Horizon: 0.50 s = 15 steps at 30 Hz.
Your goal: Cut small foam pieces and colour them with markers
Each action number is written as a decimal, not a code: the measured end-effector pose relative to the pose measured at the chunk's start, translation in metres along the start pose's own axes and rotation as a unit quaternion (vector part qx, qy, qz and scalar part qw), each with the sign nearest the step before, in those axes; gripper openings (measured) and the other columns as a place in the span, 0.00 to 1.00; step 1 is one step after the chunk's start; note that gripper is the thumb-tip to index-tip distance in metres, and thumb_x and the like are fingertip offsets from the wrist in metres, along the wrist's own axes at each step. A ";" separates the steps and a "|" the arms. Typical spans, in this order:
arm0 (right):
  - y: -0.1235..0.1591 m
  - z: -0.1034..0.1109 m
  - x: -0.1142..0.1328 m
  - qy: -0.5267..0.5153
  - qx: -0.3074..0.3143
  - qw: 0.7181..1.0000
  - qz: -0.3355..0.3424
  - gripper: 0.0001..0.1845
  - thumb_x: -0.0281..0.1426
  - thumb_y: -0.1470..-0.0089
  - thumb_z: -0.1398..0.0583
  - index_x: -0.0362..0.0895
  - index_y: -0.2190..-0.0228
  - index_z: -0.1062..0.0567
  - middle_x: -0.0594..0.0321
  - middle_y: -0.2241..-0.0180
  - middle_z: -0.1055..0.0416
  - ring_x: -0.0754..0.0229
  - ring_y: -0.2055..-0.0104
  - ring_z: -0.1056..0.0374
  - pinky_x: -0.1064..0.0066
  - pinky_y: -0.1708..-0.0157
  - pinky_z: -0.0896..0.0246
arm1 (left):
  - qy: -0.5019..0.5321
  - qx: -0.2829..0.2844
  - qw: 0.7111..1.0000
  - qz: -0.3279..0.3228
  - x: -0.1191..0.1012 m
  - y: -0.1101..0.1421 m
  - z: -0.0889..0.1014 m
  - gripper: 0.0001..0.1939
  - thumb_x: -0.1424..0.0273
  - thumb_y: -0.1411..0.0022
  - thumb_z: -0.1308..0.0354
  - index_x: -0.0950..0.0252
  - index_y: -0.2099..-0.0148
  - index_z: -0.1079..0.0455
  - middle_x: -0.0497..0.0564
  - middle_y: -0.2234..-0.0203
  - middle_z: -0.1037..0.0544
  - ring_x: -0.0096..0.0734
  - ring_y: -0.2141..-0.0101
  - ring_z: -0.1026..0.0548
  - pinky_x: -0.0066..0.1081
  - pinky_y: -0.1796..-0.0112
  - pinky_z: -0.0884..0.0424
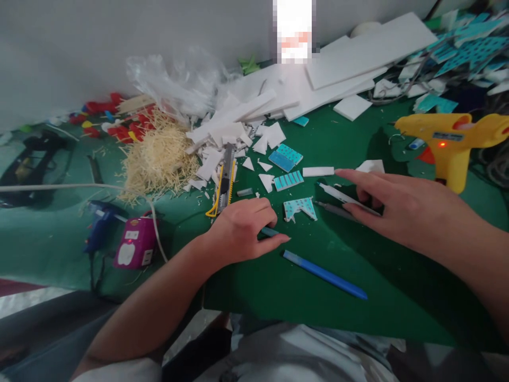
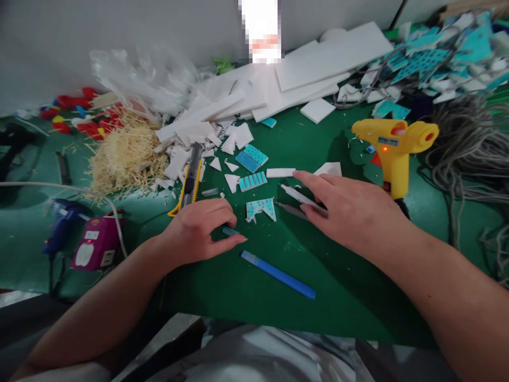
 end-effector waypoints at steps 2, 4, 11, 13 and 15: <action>-0.001 -0.002 0.000 -0.003 0.002 1.000 0.013 0.27 0.36 0.42 0.43 0.49 0.43 0.21 0.63 0.76 0.27 0.60 0.81 0.40 0.67 0.82 0.56 | 0.003 0.002 1.000 0.001 0.001 0.000 -0.001 0.15 0.60 0.27 0.41 0.64 0.65 0.30 0.49 0.71 0.25 0.29 0.70 0.27 0.29 0.68 0.33; -0.003 -0.002 0.002 0.013 0.014 0.999 0.041 0.27 0.32 0.41 0.45 0.50 0.44 0.20 0.63 0.75 0.24 0.59 0.80 0.37 0.67 0.81 0.56 | 0.004 0.001 1.000 0.002 0.001 0.000 -0.001 0.15 0.60 0.27 0.41 0.64 0.65 0.31 0.48 0.71 0.25 0.29 0.70 0.27 0.28 0.68 0.33; 0.001 0.026 0.008 0.009 -0.145 0.987 0.070 0.19 0.28 0.38 0.45 0.50 0.60 0.14 0.63 0.70 0.18 0.61 0.72 0.26 0.69 0.76 0.43 | 0.010 0.004 1.000 0.000 0.002 0.000 -0.002 0.15 0.61 0.26 0.43 0.64 0.65 0.31 0.48 0.71 0.25 0.29 0.70 0.27 0.29 0.67 0.34; 0.006 0.031 -0.003 -0.020 -0.193 0.981 -0.022 0.16 0.30 0.36 0.44 0.52 0.59 0.15 0.67 0.67 0.17 0.63 0.70 0.23 0.71 0.72 0.37 | 0.008 0.003 1.000 0.002 0.002 0.001 -0.002 0.15 0.61 0.25 0.43 0.64 0.65 0.31 0.48 0.71 0.25 0.29 0.70 0.28 0.28 0.67 0.34; 0.013 0.033 -0.014 -0.037 -0.225 0.968 -0.106 0.11 0.35 0.37 0.39 0.53 0.57 0.16 0.68 0.65 0.16 0.62 0.67 0.21 0.71 0.69 0.32 | 0.006 0.001 1.000 0.003 0.002 0.002 -0.002 0.15 0.62 0.25 0.44 0.64 0.65 0.31 0.48 0.71 0.26 0.29 0.70 0.28 0.28 0.67 0.34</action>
Point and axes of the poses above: each hand's wrist, its own y-axis away from the middle knuckle, its own z-axis out of the back of the hand, x = y × z, the point moved 5 cm from there along -y, towards the middle knuckle
